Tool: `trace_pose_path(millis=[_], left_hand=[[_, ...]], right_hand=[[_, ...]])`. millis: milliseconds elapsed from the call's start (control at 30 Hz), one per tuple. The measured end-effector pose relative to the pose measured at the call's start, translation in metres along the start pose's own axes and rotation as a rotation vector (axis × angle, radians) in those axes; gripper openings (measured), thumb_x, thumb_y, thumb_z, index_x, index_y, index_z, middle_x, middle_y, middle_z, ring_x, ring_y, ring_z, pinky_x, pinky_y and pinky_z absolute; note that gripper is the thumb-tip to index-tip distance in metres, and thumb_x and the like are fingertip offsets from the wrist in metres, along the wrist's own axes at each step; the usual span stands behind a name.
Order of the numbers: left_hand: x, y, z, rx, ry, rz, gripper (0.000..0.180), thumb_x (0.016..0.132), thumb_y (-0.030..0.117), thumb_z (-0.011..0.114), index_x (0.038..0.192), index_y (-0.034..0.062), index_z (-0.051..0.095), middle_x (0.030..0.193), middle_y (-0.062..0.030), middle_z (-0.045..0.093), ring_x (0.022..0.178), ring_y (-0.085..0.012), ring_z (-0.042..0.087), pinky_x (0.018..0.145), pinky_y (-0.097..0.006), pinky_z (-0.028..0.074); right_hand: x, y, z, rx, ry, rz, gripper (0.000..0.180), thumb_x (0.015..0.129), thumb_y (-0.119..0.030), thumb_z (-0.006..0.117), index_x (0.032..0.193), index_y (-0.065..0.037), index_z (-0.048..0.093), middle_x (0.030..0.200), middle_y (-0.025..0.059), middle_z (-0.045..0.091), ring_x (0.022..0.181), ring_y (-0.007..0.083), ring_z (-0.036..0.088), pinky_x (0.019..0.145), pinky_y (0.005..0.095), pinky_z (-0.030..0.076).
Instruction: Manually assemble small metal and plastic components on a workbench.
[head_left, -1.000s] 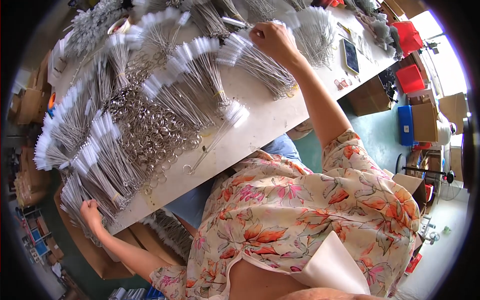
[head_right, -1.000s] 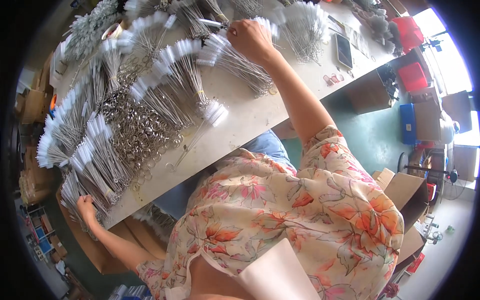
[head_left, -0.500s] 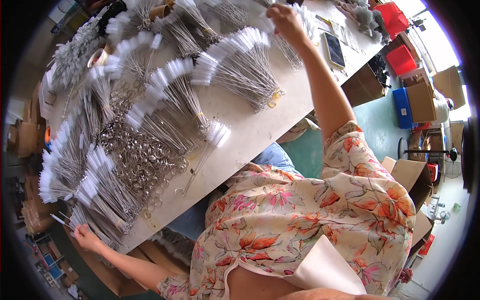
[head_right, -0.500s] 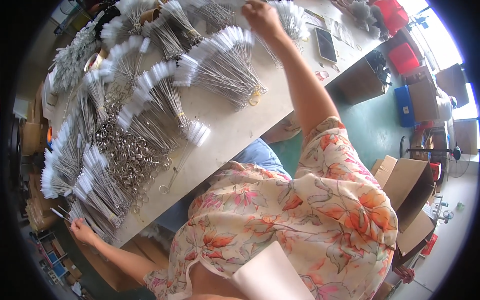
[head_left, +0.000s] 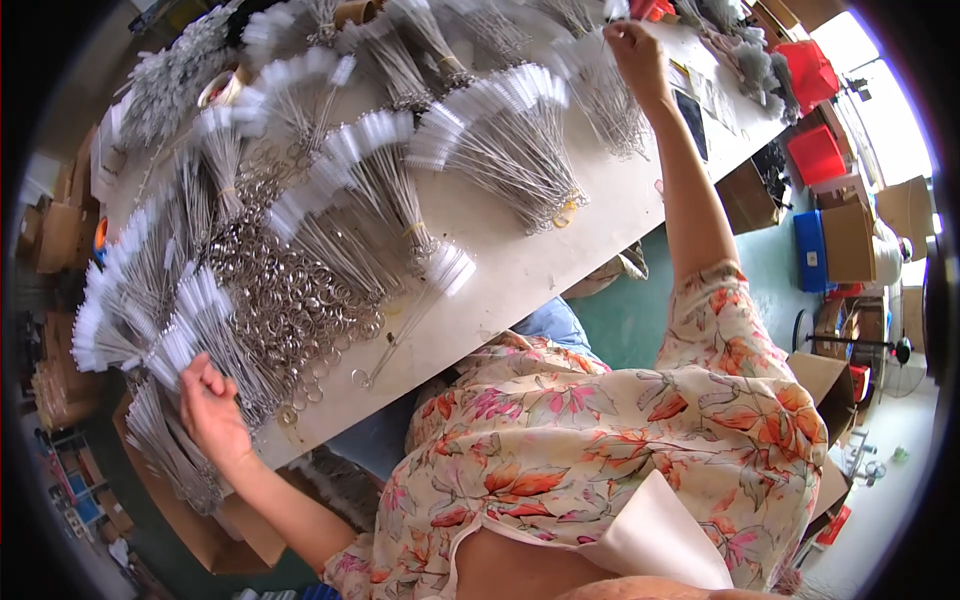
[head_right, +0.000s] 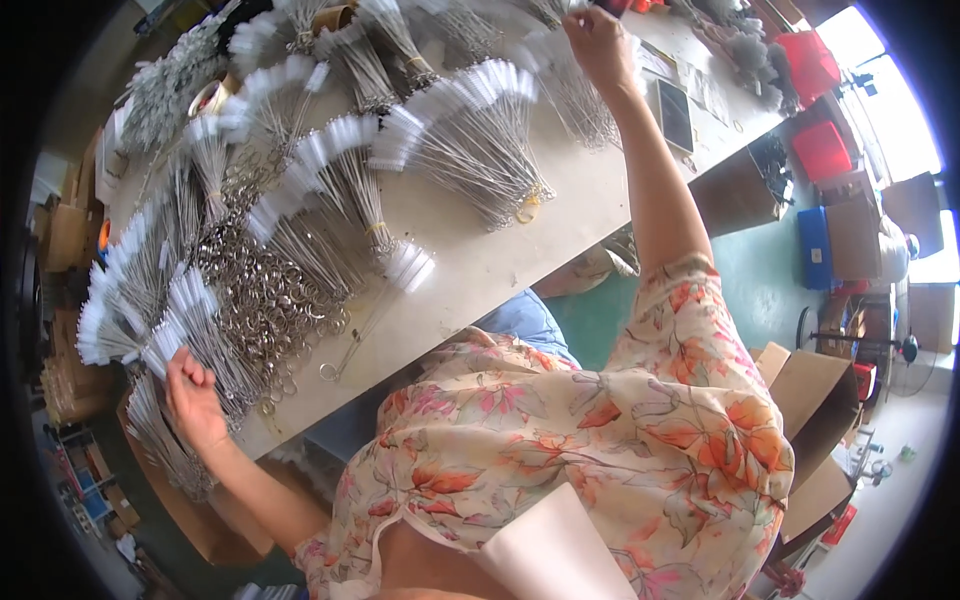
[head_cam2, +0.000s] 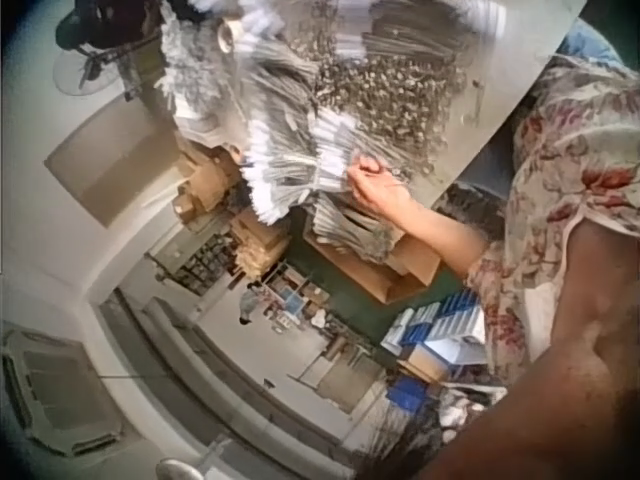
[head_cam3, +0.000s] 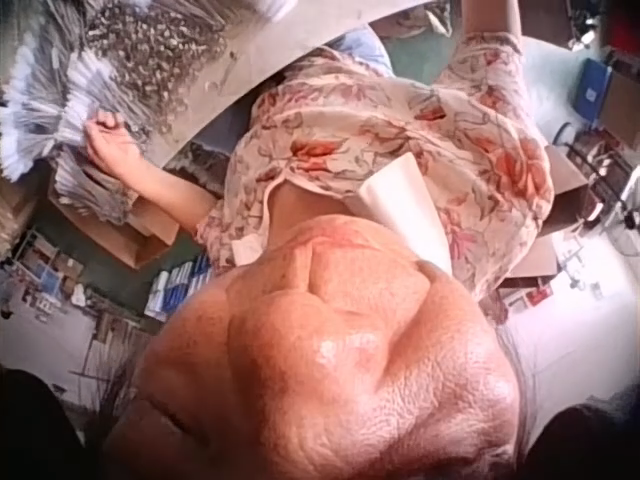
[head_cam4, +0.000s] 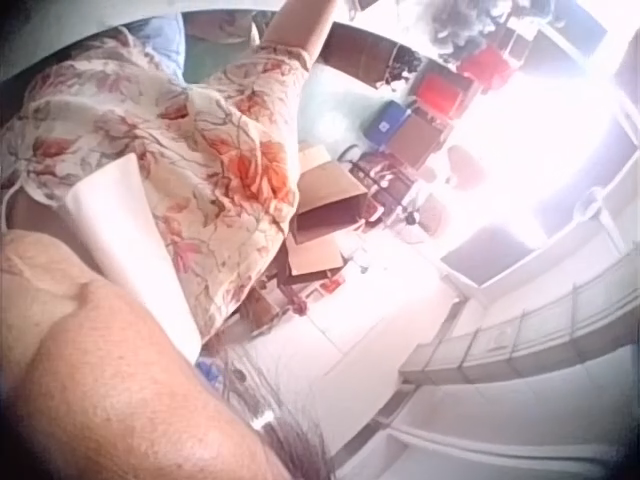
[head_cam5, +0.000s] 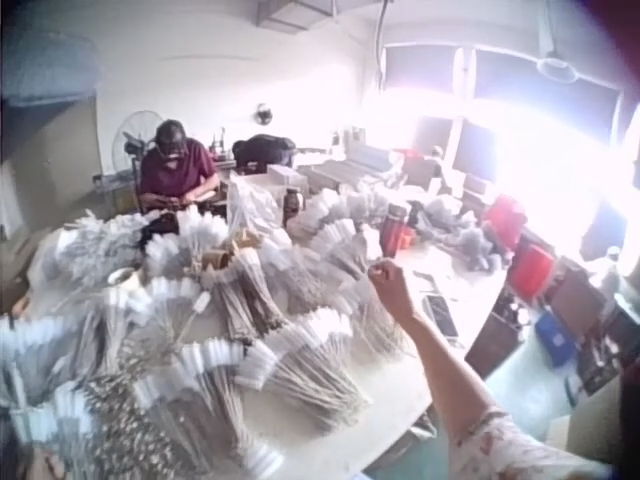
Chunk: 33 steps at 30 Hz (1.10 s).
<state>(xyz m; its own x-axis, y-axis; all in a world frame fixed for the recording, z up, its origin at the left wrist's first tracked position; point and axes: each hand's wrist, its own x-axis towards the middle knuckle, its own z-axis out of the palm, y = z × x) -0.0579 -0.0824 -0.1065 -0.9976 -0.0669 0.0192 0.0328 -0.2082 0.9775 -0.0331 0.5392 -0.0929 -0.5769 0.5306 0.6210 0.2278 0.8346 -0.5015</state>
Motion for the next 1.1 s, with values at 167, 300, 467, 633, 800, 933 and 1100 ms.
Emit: trace_pose_path(millis=[167, 300, 467, 633, 800, 933, 1100], left_hand=[[-0.042, 0.003, 0.087, 0.107, -0.257, -0.058, 0.024, 0.091, 0.015, 0.047, 0.105, -0.0015, 0.059, 0.068, 0.0032, 0.047, 0.05, 0.0, 0.032, 0.042, -0.016, 0.025], [-0.047, -0.004, 0.148, 0.143, -0.484, 0.16, 0.019, 0.089, 0.005, 0.049, 0.105, 0.0005, 0.058, 0.068, 0.0015, 0.051, 0.053, -0.0023, 0.045, 0.043, -0.017, 0.036], [-0.044, -0.013, 0.143, 0.279, -0.335, 0.578, 0.012, 0.087, -0.003, 0.048, 0.097, -0.0001, 0.054, 0.085, -0.0061, 0.052, 0.073, -0.012, 0.057, 0.063, -0.023, 0.048], [-0.065, -0.011, 0.127, 0.28, -0.323, 0.564, 0.012, 0.081, -0.009, 0.05, 0.091, -0.0052, 0.054, 0.094, -0.013, 0.052, 0.078, -0.0204, 0.062, 0.069, -0.026, 0.052], [-0.069, -0.05, 0.126, 0.564, -0.324, 1.089, 0.02, 0.076, 0.001, 0.064, 0.095, 0.0014, 0.06, 0.106, -0.0109, 0.051, 0.084, -0.022, 0.055, 0.067, -0.029, 0.049], [-0.065, -0.026, 0.104, 0.634, -0.41, 1.028, 0.061, 0.066, 0.017, 0.076, 0.118, 0.002, 0.049, 0.118, -0.0144, 0.042, 0.108, -0.0274, 0.045, 0.088, -0.037, 0.039], [-0.043, 0.005, 0.094, 0.384, -0.758, 0.695, 0.118, 0.055, 0.042, 0.081, 0.139, 0.0016, 0.009, 0.14, -0.0194, 0.019, 0.123, -0.0314, 0.036, 0.1, -0.042, 0.029]], right_hand=[[-0.074, -0.173, 0.005, 0.879, -0.427, -0.058, 0.027, 0.089, -0.026, 0.05, 0.101, -0.003, 0.058, 0.085, 0.0048, 0.059, 0.068, 0.0128, 0.055, 0.065, 0.0255, 0.045], [-0.156, -0.259, 0.029, 1.556, -0.899, 0.066, 0.023, 0.094, -0.021, 0.041, 0.105, -0.003, 0.052, 0.108, 0.009, 0.05, 0.098, 0.0179, 0.051, 0.082, 0.0361, 0.046], [-0.189, -0.294, 0.011, 1.619, -0.972, 0.088, 0.029, 0.091, -0.018, 0.049, 0.117, -0.006, 0.047, 0.103, 0.0062, 0.053, 0.107, 0.0156, 0.046, 0.088, 0.031, 0.043], [-0.19, -0.255, 0.028, 1.127, -0.976, 0.098, 0.032, 0.093, -0.026, 0.046, 0.115, -0.005, 0.055, 0.091, 0.0049, 0.059, 0.098, 0.0156, 0.052, 0.088, 0.0289, 0.042], [-0.215, -0.265, 0.036, 1.933, -1.142, 0.917, 0.022, 0.094, -0.018, 0.041, 0.101, -0.002, 0.055, 0.086, 0.0026, 0.06, 0.076, 0.0133, 0.058, 0.07, 0.0258, 0.049], [-0.198, -0.263, 0.032, 1.734, -1.288, 0.704, 0.018, 0.092, -0.015, 0.045, 0.098, -0.001, 0.054, 0.077, -0.0012, 0.057, 0.057, 0.0061, 0.045, 0.054, 0.019, 0.04], [-0.212, -0.296, 0.007, 1.072, -1.351, -0.039, 0.016, 0.091, -0.015, 0.051, 0.092, -0.001, 0.059, 0.074, -0.0006, 0.056, 0.061, 0.0038, 0.044, 0.055, 0.0183, 0.037]])
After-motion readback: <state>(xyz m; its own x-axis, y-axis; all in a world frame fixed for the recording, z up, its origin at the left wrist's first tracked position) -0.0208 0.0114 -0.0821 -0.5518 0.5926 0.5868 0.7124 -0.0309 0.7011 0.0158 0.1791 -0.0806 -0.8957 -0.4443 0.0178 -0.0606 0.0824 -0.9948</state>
